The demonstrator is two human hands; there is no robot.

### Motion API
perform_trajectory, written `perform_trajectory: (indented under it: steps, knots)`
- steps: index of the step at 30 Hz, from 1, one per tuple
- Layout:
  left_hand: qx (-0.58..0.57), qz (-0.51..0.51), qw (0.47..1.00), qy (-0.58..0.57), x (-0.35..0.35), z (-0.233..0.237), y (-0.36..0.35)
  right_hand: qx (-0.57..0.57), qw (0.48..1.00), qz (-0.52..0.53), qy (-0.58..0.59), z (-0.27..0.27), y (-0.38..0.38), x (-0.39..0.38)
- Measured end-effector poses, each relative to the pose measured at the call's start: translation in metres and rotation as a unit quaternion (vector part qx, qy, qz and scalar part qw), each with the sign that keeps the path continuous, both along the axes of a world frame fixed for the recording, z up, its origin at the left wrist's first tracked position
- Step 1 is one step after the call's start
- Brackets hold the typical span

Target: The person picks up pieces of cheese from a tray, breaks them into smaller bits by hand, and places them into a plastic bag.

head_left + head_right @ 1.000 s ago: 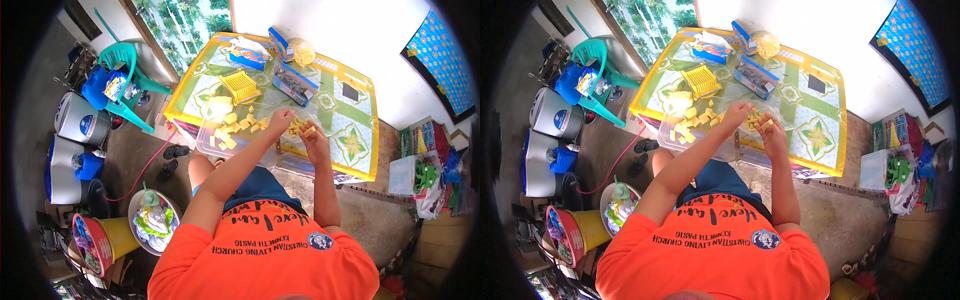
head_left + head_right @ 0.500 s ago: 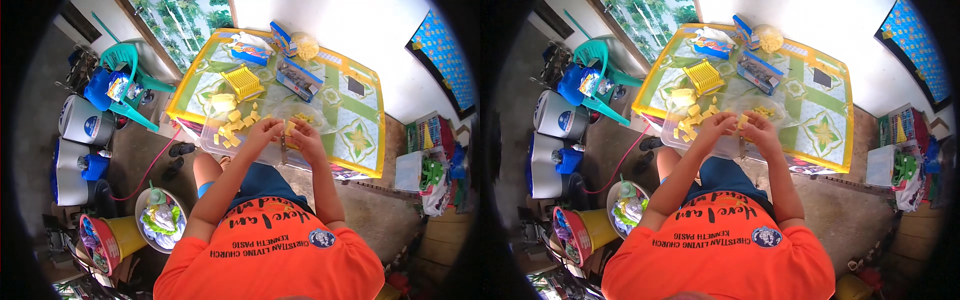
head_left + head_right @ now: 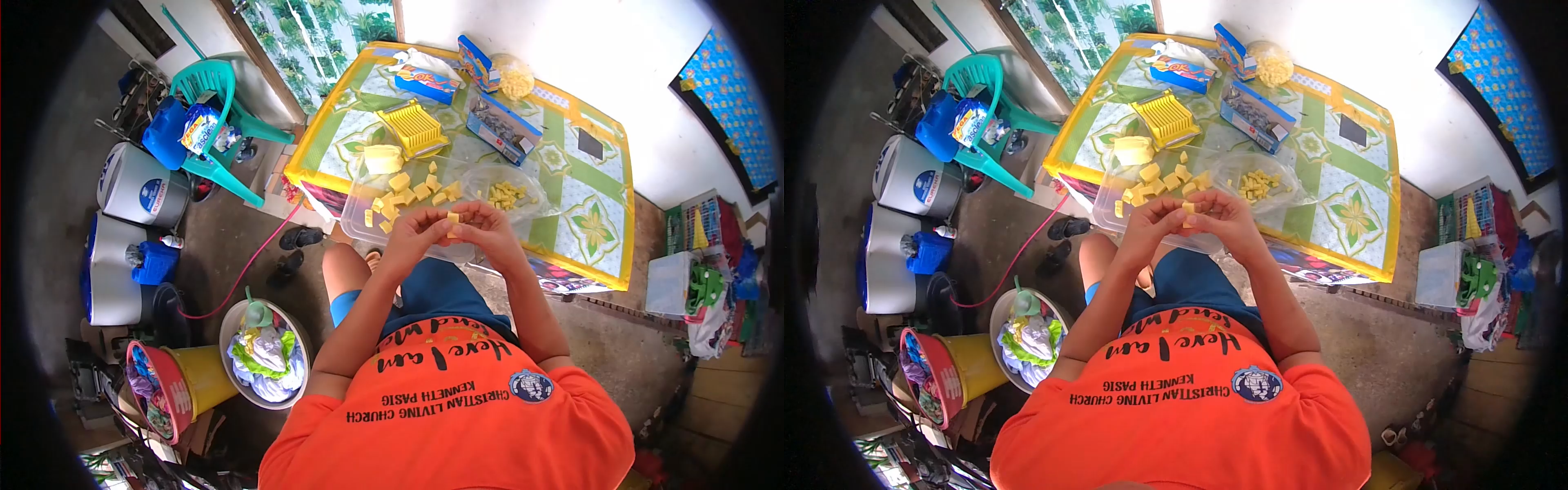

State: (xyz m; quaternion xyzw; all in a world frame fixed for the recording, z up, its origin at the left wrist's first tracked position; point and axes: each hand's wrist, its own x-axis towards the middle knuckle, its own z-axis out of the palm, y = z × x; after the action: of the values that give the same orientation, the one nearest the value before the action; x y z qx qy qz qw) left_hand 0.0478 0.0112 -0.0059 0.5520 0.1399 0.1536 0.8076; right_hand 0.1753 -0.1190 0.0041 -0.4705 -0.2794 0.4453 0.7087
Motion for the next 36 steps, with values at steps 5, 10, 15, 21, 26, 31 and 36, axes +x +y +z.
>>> perform_trajectory:
  steps: [5, 10, 15, 21, 26, 31, 36]
  knots:
    - [0.016, 0.002, 1.0, 0.006, -0.008, 0.004, 0.001, 0.001, 1.0, 0.004, 0.014, -0.005, 0.001, -0.006]
    - [-0.034, 0.031, 0.999, -0.001, -0.012, -0.005, 0.002, -0.001, 0.999, 0.014, 0.043, 0.0, 0.006, -0.012]
    - [-0.045, 0.057, 0.997, 0.008, -0.016, -0.015, 0.005, -0.031, 0.995, 0.007, 0.09, 0.004, 0.006, -0.017]
    - [-0.035, 0.046, 0.998, -0.001, -0.018, -0.016, 0.005, -0.036, 0.993, -0.01, 0.108, -0.007, 0.009, -0.019]
    - [-0.019, 0.041, 0.999, -0.007, -0.015, -0.013, 0.001, -0.03, 0.999, 0.003, 0.021, -0.012, 0.007, -0.014]
    - [-0.007, 0.015, 1.0, 0.014, -0.017, -0.008, 0.004, -0.024, 0.999, 0.001, 0.041, -0.007, 0.005, -0.015]
    - [-0.047, 0.02, 0.999, 0.018, -0.017, -0.01, 0.004, -0.031, 0.998, 0.004, 0.047, -0.005, 0.005, -0.015]
